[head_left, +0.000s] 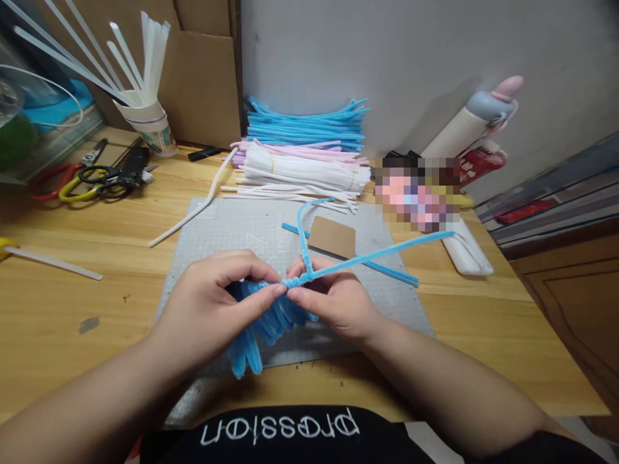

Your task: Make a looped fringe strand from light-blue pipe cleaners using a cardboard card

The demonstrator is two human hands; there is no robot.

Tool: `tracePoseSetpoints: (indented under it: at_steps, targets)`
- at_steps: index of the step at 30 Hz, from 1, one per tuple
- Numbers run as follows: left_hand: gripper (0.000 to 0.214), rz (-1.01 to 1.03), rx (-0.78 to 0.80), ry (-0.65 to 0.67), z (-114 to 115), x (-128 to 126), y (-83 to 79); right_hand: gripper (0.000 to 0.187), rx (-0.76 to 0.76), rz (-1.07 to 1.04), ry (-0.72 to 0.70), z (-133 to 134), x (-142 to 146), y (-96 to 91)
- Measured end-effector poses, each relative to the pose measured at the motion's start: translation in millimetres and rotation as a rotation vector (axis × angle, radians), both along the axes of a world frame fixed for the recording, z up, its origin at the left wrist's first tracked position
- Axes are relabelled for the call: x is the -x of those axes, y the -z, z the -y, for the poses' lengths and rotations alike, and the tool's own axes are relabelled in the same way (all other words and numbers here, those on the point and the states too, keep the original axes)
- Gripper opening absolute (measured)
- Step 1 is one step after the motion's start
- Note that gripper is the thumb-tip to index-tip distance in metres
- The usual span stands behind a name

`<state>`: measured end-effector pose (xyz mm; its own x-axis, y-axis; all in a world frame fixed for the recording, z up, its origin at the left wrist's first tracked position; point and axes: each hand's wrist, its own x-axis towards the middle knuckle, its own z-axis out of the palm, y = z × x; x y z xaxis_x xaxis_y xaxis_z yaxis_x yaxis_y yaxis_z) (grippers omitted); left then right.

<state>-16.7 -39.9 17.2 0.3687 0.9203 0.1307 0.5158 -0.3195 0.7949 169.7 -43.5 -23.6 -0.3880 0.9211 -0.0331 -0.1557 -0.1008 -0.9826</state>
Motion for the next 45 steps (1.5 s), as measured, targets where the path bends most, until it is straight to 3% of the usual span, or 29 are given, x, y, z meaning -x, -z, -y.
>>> tracePoseSetpoints:
  at_steps: [6, 18, 29, 33, 40, 45]
  targets:
    - [0.011, 0.015, 0.008, 0.015, 0.0, 0.5, 1.3, 0.011, -0.062, 0.008, 0.013, -0.9, -0.7, 2.4]
    - [0.01, 0.023, 0.018, 0.019, -0.3, 1.2, 1.9, 0.017, 0.071, -0.033, 0.034, 0.3, 0.7, 3.5]
    - [0.008, 0.005, -0.025, -0.012, -1.4, 4.4, 3.2, 0.017, -0.011, -0.056, 0.048, -2.7, 0.4, 5.1]
    - [0.008, -0.002, -0.042, -0.022, -1.4, 3.4, 1.7, 0.013, -0.077, 0.025, 0.052, -1.1, -1.7, 6.2]
    - [0.009, -0.007, -0.039, -0.016, -2.0, 2.0, 3.2, 0.015, -0.06, 0.1, 0.1, 0.0, -2.0, 8.0]
    - [0.011, -0.037, 0.001, -0.059, -3.4, 3.1, 2.6, 0.013, -0.035, -0.051, 0.146, -3.1, -0.2, 7.7]
